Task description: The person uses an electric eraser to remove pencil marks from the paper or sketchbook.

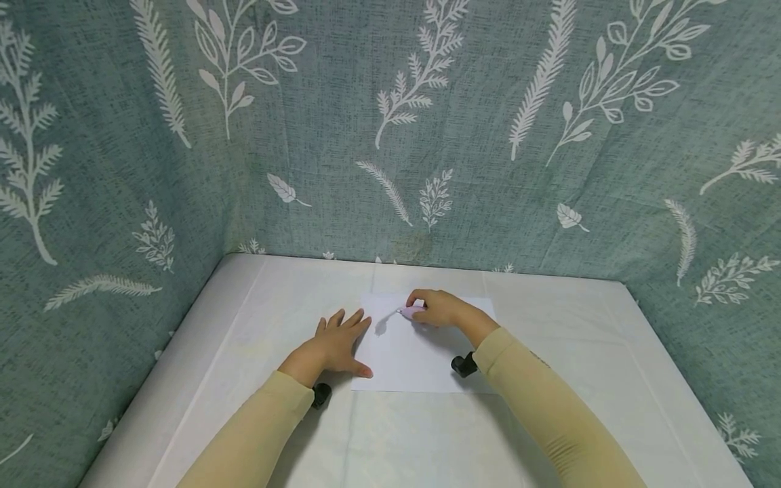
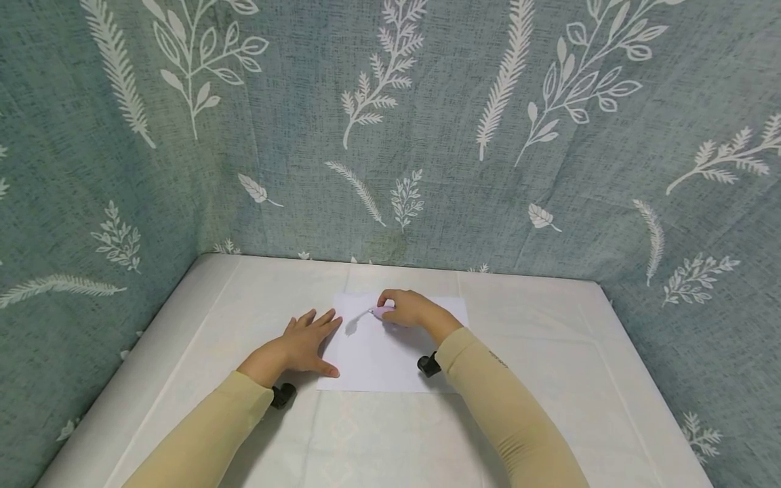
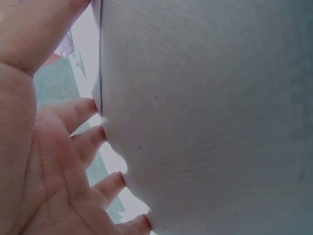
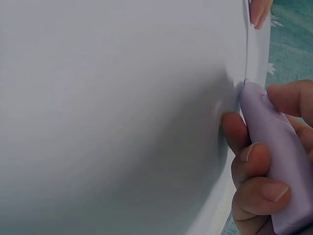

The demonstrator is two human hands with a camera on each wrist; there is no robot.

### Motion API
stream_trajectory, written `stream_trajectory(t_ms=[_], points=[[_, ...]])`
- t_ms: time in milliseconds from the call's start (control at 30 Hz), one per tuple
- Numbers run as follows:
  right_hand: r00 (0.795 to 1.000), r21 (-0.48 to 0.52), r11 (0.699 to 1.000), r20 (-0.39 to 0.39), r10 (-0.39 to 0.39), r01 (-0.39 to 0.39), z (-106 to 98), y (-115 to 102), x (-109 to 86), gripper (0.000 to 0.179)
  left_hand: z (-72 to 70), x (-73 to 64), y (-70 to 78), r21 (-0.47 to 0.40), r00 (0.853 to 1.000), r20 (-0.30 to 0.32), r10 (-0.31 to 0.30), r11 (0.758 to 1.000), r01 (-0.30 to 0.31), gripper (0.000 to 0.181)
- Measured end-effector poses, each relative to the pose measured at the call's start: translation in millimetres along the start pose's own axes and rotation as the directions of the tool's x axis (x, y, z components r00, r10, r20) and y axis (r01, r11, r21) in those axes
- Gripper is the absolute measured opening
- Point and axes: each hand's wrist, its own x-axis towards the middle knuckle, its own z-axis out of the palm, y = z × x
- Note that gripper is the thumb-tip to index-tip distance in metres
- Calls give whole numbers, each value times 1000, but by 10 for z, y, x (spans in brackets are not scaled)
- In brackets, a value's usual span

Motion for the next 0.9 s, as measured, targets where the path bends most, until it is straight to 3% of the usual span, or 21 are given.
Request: stream_trajectory(t_ms=[900], points=[[990, -35, 993, -89, -111, 108, -52, 119, 20, 24, -2, 10, -3, 0, 1000, 9, 3, 1000, -3, 113]])
